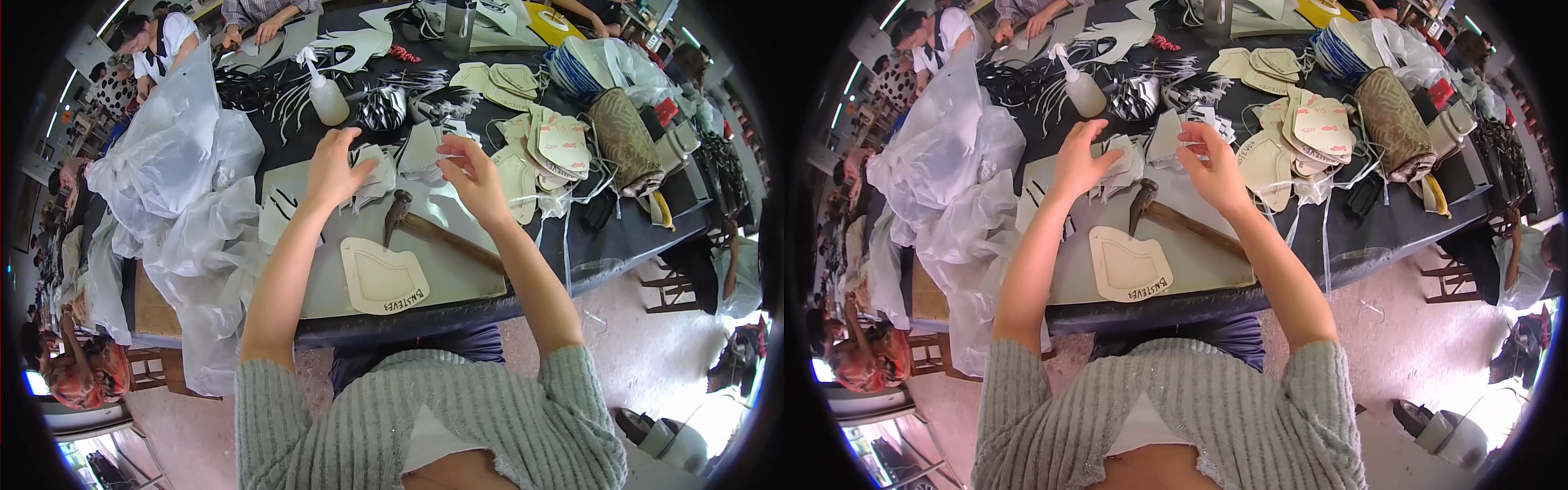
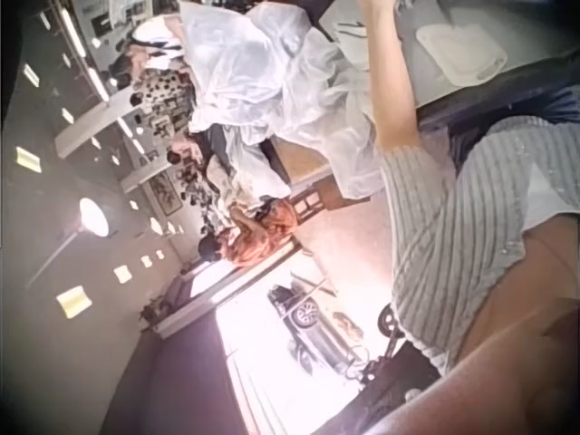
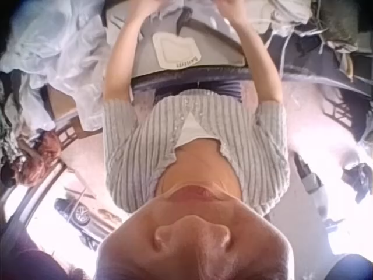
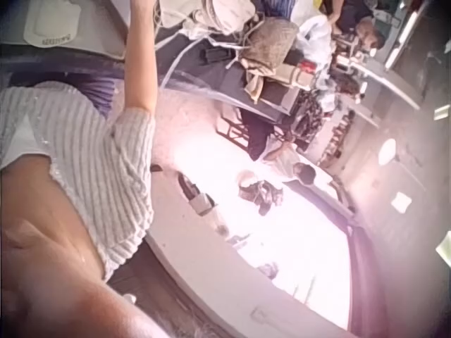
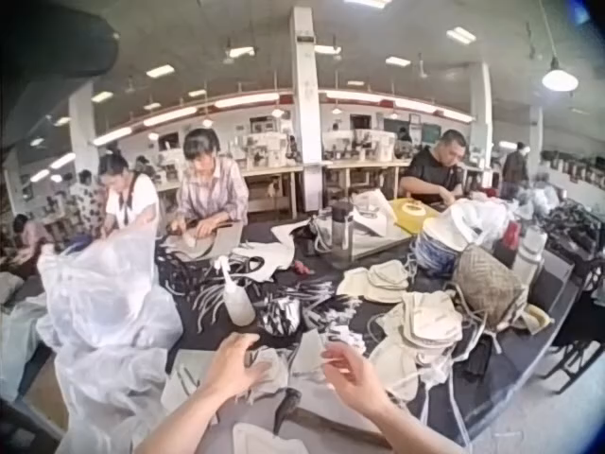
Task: The person is using a hammer to flatten and join shoe upper components on a workbench.
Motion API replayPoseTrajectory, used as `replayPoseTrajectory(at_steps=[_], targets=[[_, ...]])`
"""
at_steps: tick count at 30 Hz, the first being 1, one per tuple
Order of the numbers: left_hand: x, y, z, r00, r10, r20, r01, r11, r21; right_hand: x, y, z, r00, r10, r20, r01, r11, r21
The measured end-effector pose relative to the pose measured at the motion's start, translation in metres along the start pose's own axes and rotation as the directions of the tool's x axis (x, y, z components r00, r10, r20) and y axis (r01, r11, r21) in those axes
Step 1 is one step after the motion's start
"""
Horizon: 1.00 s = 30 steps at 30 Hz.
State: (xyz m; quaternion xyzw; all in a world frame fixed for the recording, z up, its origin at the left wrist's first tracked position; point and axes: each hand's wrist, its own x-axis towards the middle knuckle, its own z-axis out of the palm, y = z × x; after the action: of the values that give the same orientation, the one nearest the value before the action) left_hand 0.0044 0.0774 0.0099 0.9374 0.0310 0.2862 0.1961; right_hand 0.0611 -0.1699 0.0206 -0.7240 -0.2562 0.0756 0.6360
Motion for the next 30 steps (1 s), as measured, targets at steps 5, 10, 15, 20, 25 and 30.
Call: replayPoseTrajectory(at_steps=[5, 10, 15, 20, 25, 30], targets=[[-0.011, -0.010, -0.001, 0.948, 0.025, 0.317, 0.030, 0.986, -0.167, -0.029, 0.000, 0.000, 0.996, 0.002, 0.084, -0.001, 1.000, -0.008], [-0.005, -0.015, -0.009, 0.979, 0.009, 0.203, 0.002, 0.998, -0.055, -0.062, -0.024, 0.018, 0.970, 0.026, 0.241, 0.033, 0.971, -0.238], [-0.009, 0.015, -0.048, 0.894, 0.339, -0.292, -0.335, 0.940, 0.065, -0.074, -0.034, 0.039, 0.910, 0.264, 0.320, -0.357, 0.890, 0.282], [-0.080, 0.064, -0.073, 0.932, 0.323, -0.166, -0.360, 0.881, -0.306, -0.079, -0.044, 0.051, 0.865, 0.376, 0.332, -0.502, 0.643, 0.579], [-0.136, 0.066, -0.073, 0.895, -0.443, -0.055, 0.260, 0.618, -0.742, -0.093, -0.023, 0.057, 0.900, 0.366, 0.234, -0.431, 0.675, 0.599], [-0.149, 0.082, -0.071, 0.723, -0.519, 0.455, 0.564, 0.064, -0.823, -0.108, -0.030, 0.072, 0.930, 0.246, 0.274, -0.364, 0.732, 0.576]])
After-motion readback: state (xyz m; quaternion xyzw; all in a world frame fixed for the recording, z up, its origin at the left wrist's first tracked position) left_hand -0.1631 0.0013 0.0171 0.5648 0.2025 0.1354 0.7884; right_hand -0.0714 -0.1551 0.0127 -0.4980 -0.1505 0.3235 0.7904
